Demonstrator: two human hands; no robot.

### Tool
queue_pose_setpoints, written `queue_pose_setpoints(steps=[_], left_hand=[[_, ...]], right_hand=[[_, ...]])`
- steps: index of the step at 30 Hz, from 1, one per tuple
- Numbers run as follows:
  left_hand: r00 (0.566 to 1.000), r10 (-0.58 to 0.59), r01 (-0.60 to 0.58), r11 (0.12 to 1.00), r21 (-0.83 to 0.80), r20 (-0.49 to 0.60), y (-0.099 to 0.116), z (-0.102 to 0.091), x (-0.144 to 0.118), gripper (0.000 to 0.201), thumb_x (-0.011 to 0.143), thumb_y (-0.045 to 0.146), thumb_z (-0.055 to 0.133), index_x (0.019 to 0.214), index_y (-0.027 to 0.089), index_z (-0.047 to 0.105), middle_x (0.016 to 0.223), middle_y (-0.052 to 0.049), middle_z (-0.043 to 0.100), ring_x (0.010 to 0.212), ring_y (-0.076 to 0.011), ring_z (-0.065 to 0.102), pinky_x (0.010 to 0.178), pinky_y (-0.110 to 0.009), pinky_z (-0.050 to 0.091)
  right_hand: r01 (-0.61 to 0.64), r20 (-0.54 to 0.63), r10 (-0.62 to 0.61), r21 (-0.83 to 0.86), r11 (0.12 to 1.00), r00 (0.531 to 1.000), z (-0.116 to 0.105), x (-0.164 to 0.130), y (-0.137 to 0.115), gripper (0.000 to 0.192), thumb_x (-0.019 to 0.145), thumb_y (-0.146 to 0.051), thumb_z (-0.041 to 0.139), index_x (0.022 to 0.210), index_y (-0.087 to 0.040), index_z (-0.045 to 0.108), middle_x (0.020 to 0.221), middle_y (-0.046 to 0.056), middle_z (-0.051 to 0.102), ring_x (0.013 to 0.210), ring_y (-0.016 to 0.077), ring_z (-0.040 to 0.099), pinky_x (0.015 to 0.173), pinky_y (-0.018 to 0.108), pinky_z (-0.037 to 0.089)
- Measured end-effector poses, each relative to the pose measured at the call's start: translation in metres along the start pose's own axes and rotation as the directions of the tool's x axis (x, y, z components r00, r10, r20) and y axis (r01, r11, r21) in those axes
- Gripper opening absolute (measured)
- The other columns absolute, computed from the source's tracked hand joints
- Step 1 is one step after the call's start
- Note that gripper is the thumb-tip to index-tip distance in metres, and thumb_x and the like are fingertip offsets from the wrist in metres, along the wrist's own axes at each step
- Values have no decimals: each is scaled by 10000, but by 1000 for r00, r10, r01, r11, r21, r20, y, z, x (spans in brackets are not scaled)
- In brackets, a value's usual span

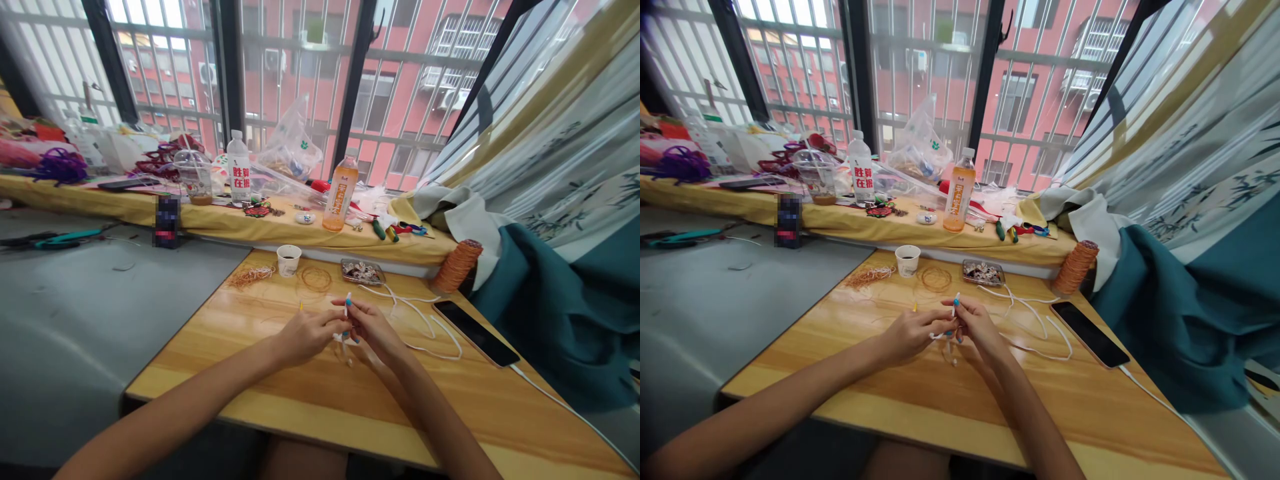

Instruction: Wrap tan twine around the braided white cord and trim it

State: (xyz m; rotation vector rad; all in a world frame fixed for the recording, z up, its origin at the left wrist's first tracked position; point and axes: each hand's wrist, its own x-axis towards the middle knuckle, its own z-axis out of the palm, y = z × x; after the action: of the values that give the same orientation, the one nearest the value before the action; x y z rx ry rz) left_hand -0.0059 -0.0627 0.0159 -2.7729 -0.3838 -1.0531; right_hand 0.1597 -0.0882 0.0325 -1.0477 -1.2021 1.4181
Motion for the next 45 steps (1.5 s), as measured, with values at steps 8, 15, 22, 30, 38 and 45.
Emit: queue_pose_setpoints(steps=[8,15,22,30,38,45], left_hand=[[979,-204,191,916,-354,1,-1,5,5,190,835,215,378,936,163,530,906,-57,605,828,-122,568,705,-203,432],[923,-353,367,690,-624,153,-8,1,13,136,788,181,451,847,153,570,843,-39,626,794,-127,567,719,-218,413],[850,-442,499,508,-702,285,-14,3,15,106,753,145,470,786,140,570,770,-14,605,717,-113,539,632,-191,390],[750,-609,562,379,-735,258,-13,9,15,284,649,236,607,902,147,514,839,-7,520,523,-41,397,479,-163,319],[675,-594,620,135,-773,438,-16,6,16,360,662,399,565,881,113,546,555,38,473,384,-32,353,357,-157,267],[672,-637,567,114,-816,378,-19,11,15,273,660,379,567,730,120,519,538,42,475,388,-35,378,358,-155,286]], right_hand=[[6,58,-5,-31,999,998,0,0,-2,345,648,-381,607,881,-127,596,558,-15,559,456,66,494,425,178,333],[22,0,-22,-89,996,1000,-5,5,3,329,643,-415,576,835,-150,539,452,-49,524,364,61,447,387,178,290],[52,42,-43,-254,966,998,-6,9,4,265,645,-412,544,635,-148,526,389,-48,488,335,55,414,356,176,230],[50,41,-39,-340,939,998,-5,8,8,284,662,-422,524,621,-142,536,412,-60,421,341,41,341,367,181,211],[94,135,-47,-363,927,990,-1,5,7,312,678,-444,522,610,-141,533,486,-55,396,383,33,308,382,183,205],[67,145,-5,-420,905,989,4,1,3,344,750,-445,423,631,-147,546,445,-47,405,391,52,327,391,184,219]])
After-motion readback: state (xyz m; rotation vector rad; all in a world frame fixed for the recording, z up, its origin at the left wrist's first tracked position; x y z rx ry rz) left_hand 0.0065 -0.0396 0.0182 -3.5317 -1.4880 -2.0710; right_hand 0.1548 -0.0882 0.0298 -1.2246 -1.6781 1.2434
